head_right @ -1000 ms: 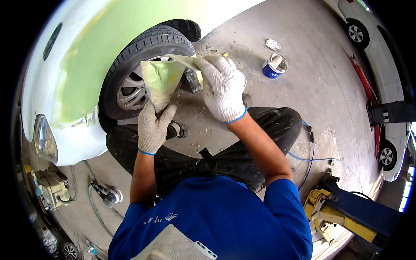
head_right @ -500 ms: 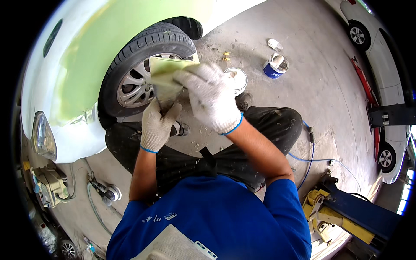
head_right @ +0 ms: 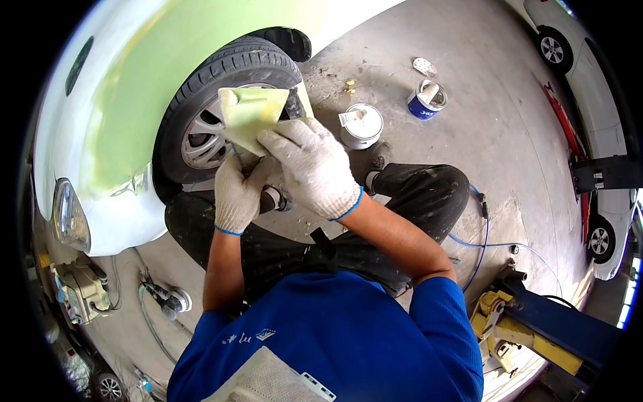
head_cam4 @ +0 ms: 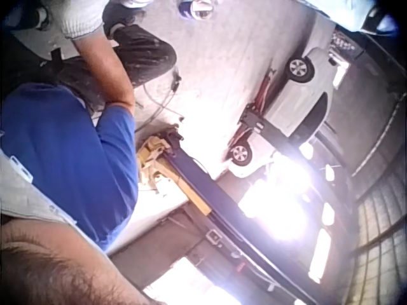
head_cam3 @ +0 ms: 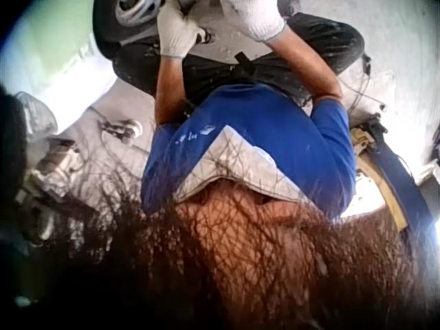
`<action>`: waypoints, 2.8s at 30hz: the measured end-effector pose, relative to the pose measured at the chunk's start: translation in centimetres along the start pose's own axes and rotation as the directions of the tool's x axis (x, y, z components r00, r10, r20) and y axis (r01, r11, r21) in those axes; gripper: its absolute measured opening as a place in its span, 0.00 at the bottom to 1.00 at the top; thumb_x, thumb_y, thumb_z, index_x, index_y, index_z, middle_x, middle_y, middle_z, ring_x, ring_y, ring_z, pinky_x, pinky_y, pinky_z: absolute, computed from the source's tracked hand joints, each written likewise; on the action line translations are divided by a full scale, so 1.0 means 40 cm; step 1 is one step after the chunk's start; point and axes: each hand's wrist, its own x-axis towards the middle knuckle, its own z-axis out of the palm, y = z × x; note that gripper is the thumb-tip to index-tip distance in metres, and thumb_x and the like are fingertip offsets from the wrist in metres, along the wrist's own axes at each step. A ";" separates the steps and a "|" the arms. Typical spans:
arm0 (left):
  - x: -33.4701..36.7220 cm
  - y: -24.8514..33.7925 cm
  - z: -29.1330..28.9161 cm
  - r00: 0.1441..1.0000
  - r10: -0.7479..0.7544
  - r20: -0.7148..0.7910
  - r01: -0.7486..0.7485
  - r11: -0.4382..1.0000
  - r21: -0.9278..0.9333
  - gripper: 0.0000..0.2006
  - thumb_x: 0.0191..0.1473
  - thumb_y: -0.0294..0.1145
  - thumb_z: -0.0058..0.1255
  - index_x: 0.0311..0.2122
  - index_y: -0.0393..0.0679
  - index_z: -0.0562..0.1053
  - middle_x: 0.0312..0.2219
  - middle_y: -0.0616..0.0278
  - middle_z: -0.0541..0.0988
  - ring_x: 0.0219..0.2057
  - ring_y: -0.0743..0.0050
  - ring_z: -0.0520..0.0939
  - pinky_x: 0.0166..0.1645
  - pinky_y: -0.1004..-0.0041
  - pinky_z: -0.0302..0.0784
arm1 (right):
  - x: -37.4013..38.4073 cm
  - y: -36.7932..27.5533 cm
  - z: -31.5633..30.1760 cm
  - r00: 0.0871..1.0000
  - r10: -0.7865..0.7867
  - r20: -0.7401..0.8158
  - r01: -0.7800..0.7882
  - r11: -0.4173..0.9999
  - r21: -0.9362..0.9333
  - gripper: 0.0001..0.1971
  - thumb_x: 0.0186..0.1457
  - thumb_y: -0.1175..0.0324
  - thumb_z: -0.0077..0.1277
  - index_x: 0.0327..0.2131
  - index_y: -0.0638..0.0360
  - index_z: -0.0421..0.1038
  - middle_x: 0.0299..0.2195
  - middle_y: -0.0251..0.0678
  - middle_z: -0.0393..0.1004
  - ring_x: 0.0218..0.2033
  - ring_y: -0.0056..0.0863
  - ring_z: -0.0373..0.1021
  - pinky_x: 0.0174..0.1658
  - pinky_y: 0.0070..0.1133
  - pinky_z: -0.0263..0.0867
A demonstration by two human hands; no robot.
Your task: The person kneels beside a white car and applies a green body filler to the front fender using a spreader. They mix the filler with a hardener on a separate board before spreading it over the damaged area.
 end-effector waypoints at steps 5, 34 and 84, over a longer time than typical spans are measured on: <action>-0.004 -0.021 0.008 0.987 0.162 0.015 -0.162 0.986 0.031 0.14 0.55 0.31 0.59 0.44 0.34 0.76 0.30 0.49 0.83 0.31 0.55 0.84 0.39 0.64 0.77 | 0.020 0.040 -0.006 0.995 0.044 -0.095 -0.047 0.998 -0.035 0.21 0.43 0.80 0.53 0.45 0.57 0.77 0.39 0.39 0.76 0.40 0.44 0.72 0.42 0.34 0.71; -0.003 -0.024 0.003 0.998 0.057 0.040 -0.057 0.998 0.013 0.16 0.57 0.33 0.59 0.47 0.34 0.75 0.33 0.52 0.83 0.31 0.69 0.82 0.40 0.67 0.77 | 0.026 0.045 -0.026 1.000 -0.004 -0.011 0.004 0.997 0.072 0.19 0.47 0.83 0.50 0.44 0.59 0.78 0.40 0.41 0.76 0.40 0.41 0.72 0.44 0.34 0.70; 0.006 -0.013 0.011 0.993 0.112 0.037 -0.113 0.993 0.015 0.15 0.56 0.32 0.59 0.44 0.32 0.76 0.30 0.54 0.84 0.29 0.69 0.82 0.37 0.69 0.77 | 0.043 0.062 -0.035 0.998 -0.026 -0.065 0.033 0.994 0.103 0.20 0.48 0.81 0.52 0.47 0.58 0.78 0.40 0.40 0.76 0.39 0.43 0.73 0.45 0.35 0.71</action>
